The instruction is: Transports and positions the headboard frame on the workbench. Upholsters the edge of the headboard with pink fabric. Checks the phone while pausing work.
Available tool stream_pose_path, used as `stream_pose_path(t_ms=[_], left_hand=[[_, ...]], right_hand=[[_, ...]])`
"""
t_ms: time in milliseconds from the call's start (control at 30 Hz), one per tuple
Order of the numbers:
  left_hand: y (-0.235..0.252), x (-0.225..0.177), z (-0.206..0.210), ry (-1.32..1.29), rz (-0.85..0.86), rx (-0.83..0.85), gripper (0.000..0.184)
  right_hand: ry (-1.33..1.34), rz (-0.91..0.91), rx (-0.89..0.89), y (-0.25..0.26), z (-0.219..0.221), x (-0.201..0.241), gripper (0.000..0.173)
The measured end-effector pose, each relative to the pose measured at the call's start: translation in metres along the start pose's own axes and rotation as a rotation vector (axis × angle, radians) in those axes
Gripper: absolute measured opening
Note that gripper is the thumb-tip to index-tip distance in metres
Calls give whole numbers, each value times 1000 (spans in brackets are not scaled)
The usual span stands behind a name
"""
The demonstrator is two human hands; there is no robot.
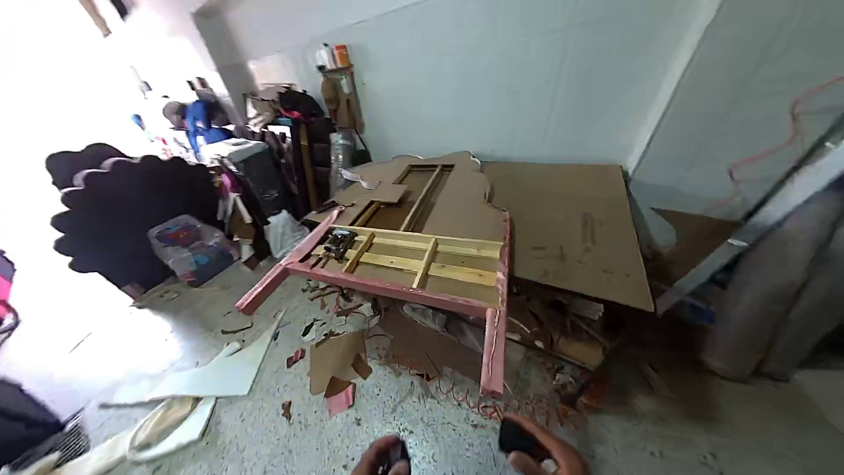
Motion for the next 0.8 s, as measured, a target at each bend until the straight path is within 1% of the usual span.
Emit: stream_pose_path(t_ms=[33, 67, 133, 233, 300, 367, 400, 433, 500, 567, 600, 633, 667, 700, 733, 800], left_hand=[[50, 10, -6, 50, 31, 88, 47], [102, 10, -8, 91, 44, 154, 49], [206, -9, -6, 187, 75, 268, 48], [353, -31, 17, 413, 188, 441, 48], [438, -26, 38, 569, 239, 514, 49], [507, -12, 61, 703, 266, 576, 49], [534, -6, 73, 770, 266, 619, 48], [553, 1, 84, 827, 271, 678, 46], [570, 21, 96, 914, 281, 812, 42], [575, 31, 103, 962, 337, 850, 37], [575, 29, 109, 969, 423, 848, 37], [573, 26, 116, 936, 582, 845, 35], [567, 24, 127, 860, 785, 869, 32], [551, 23, 141, 748, 966, 958, 29], [526, 24, 156, 632, 1085, 1110, 28], [468, 26, 187, 495, 1207, 1438, 34]], right_hand=[[32, 53, -122, 6, -4, -4, 57], [64, 100, -244, 13, -5, -4, 56], [137, 169, -445, 23, 0, 0, 52], [176, 252, -631, 37, 20, -11, 53], [230, 305, -776, 48, 46, -34, 56], [285, 322, -948, 67, 67, -58, 49], [308, 327, -1037, 77, 73, -69, 46], [322, 330, -1134, 83, 80, -80, 43], [335, 405, -1317, 78, 107, -90, 39], [380, 490, -1456, 67, 133, -94, 38], [412, 516, -1506, 65, 144, -97, 39], [442, 532, -1547, 67, 154, -103, 40], [471, 540, -1582, 72, 164, -110, 40], [497, 546, -1620, 77, 176, -115, 40], [526, 549, -1659, 80, 188, -118, 39], [578, 547, -1740, 88, 208, -126, 37]])
Point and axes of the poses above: each hand's wrist, its own y-axis towards the middle knuckle, its own z-axis out of the palm, x = y × z, the point moved 3 cm from there along y, towards the middle knuckle, and after that the axes turned 2 degrees about x, right-handed, at the moved point
